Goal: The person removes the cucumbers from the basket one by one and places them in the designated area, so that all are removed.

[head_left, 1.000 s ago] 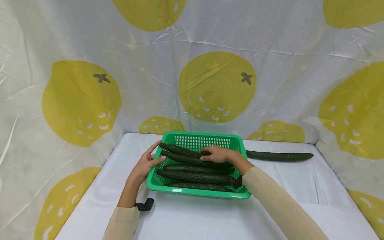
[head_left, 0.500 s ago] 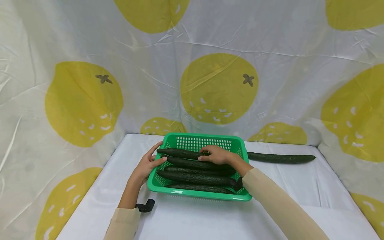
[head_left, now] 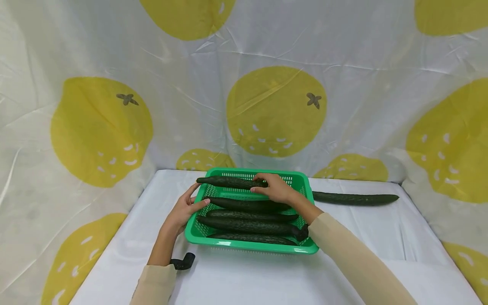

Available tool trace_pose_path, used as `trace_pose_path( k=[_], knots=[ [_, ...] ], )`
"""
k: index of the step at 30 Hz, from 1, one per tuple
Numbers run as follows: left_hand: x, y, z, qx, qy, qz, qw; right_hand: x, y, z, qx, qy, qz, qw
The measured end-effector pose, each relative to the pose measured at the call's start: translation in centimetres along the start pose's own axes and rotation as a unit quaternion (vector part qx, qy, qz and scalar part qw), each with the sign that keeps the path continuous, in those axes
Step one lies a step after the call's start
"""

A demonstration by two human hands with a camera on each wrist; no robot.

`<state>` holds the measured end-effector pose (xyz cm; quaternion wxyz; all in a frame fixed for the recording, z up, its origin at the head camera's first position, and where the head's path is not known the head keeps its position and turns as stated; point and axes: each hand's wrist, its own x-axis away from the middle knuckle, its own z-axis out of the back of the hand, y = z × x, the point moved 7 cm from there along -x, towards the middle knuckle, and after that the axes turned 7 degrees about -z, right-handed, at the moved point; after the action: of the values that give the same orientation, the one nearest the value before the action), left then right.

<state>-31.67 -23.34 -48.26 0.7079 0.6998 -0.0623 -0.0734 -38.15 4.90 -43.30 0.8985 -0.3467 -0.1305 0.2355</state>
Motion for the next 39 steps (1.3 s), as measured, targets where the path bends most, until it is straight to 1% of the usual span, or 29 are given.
trace_pose_path(
  k=[3, 6, 10, 14, 16, 21, 24, 27, 29, 33, 36, 39],
  knots=[
    [-0.2, 0.0, -0.1, 0.002, -0.004, 0.000, 1.0000, 0.3, 0.0, 0.9, -0.012, 0.023, -0.003, 0.9997],
    [-0.2, 0.0, -0.1, 0.002, -0.010, -0.002, 0.9999, 0.7, -0.2, 1.7, -0.012, 0.035, -0.004, 0.9993],
    [-0.2, 0.0, -0.2, 0.002, -0.010, -0.001, 0.9999, 1.5, -0.8, 3.0, -0.017, 0.043, -0.005, 0.9989],
    [-0.2, 0.1, -0.1, -0.006, -0.003, 0.002, 1.0000, 2.3, -1.7, 4.2, -0.029, 0.047, -0.005, 0.9984],
    [-0.3, 0.2, 0.0, -0.008, -0.001, 0.003, 1.0000, 2.7, -2.1, 4.8, -0.027, 0.056, 0.004, 0.9981],
    [-0.4, 0.3, -0.1, -0.003, 0.000, 0.001, 1.0000, 3.9, -2.9, 6.2, -0.009, 0.087, 0.041, 0.9953],
    [-0.6, 0.3, -0.2, 0.001, -0.003, -0.002, 1.0000, 4.8, -3.0, 6.9, -0.003, 0.094, 0.056, 0.9940],
    [-0.7, 0.3, -0.3, 0.003, -0.004, -0.004, 1.0000, 5.7, -2.6, 7.6, 0.003, 0.095, 0.060, 0.9937],
    [-0.8, 0.3, -0.4, 0.001, -0.005, -0.006, 1.0000, 6.3, -2.2, 8.1, 0.009, 0.096, 0.055, 0.9939],
    [-0.8, 0.5, -0.5, -0.004, -0.001, -0.007, 1.0000, 7.6, -0.9, 9.1, 0.011, 0.106, 0.034, 0.9937],
    [-0.5, 0.5, -0.3, -0.013, 0.001, -0.004, 0.9999, 8.7, 0.0, 9.6, 0.008, 0.118, 0.023, 0.9928],
    [0.4, 0.3, 0.2, -0.023, 0.007, 0.004, 0.9997, 9.5, 0.6, 9.9, 0.000, 0.118, 0.025, 0.9928]
  ],
)
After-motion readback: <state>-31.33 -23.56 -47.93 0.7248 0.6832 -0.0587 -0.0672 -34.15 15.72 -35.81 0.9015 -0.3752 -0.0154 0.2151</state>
